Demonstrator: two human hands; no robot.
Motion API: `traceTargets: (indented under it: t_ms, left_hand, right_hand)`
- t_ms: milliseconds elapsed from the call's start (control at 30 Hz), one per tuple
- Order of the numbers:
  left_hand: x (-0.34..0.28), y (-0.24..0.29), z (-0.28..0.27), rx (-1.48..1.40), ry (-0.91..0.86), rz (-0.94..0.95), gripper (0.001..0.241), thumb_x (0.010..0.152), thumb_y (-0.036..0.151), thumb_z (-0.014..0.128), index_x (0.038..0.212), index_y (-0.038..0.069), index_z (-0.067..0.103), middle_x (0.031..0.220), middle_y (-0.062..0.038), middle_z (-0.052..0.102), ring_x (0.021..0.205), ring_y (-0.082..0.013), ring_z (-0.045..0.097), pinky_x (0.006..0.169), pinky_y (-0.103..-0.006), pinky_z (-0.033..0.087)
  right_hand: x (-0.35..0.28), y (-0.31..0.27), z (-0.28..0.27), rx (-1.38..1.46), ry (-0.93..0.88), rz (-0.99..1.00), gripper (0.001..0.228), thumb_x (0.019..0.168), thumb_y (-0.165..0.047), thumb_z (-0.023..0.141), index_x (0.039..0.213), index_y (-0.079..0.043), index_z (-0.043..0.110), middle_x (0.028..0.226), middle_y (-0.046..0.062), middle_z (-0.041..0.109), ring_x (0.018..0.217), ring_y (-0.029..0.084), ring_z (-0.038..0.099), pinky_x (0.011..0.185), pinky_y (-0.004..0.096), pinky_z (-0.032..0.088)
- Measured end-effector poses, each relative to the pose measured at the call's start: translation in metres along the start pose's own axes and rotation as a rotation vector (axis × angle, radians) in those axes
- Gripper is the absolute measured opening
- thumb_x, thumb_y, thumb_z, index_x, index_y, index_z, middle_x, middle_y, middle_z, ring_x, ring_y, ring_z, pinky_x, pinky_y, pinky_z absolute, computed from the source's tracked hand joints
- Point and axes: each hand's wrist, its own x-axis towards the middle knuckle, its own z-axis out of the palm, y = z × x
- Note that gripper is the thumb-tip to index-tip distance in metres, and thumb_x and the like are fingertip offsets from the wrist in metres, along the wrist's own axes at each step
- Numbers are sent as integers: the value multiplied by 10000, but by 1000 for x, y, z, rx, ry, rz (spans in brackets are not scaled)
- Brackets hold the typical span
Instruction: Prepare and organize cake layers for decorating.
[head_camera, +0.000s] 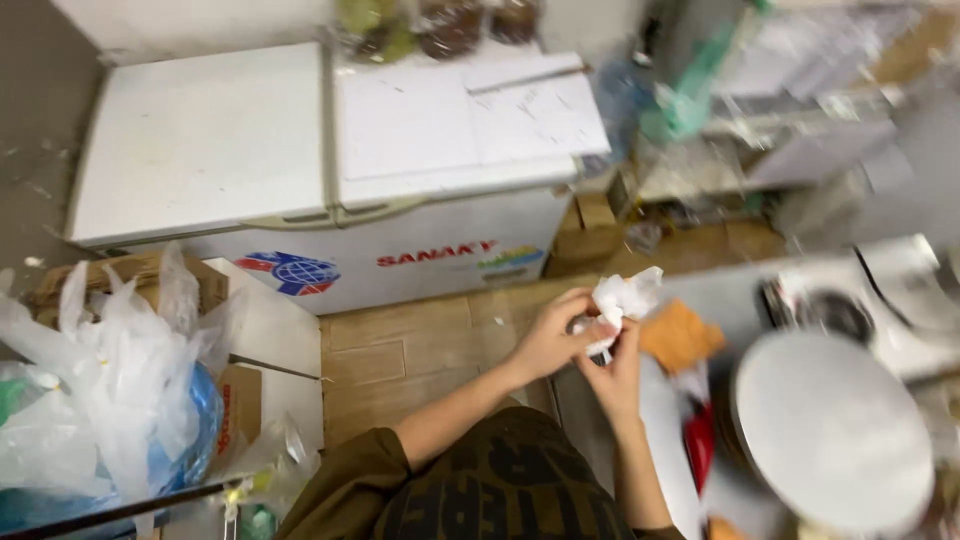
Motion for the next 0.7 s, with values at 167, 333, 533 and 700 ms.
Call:
traceTargets:
  t_ms: [167, 333, 533, 700]
  left_hand:
    - [48, -30, -144, 186, 252, 67, 378, 960, 345, 703, 1170, 35, 751, 1450, -117, 599, 1347, -311, 539, 1123, -440, 438]
    - [68, -49, -248, 203, 352, 95, 322, 938, 291, 706, 1111, 23, 748, 1506, -133, 533, 1415, -316, 468, 1132, -461, 430]
    - [94, -88, -323, 605, 643, 126, 268, 1021, 262, 644, 1067, 7, 709, 1236, -141, 710, 1274, -280, 619, 1224, -523, 332]
    - [108, -92, -406, 894, 488, 208, 242, 1042, 209, 601, 916, 37, 716, 1042, -117, 740, 1132, -253, 652, 1238, -566, 284]
  right_hand:
    - [150, 21, 98, 216, -347, 121, 450, 868, -58, 752, 1279, -5, 578, 1160, 42, 650, 1070, 126, 595, 934, 284, 489]
    - [244, 86, 206, 143, -676, 127, 184, 951, -123, 685, 1086, -3, 722, 928, 47, 716, 881, 146, 620, 787, 314, 508]
    - [294, 40, 369, 159, -676, 34, 287, 970, -194, 528, 1167, -37, 665, 1091, 52, 725, 1037, 201, 692, 915, 341, 533]
    - [334, -28, 461, 276, -608, 21, 432, 1032, -251, 458, 1402, -41, 535, 1366, 100, 612, 1256, 248, 604, 1094, 367, 436]
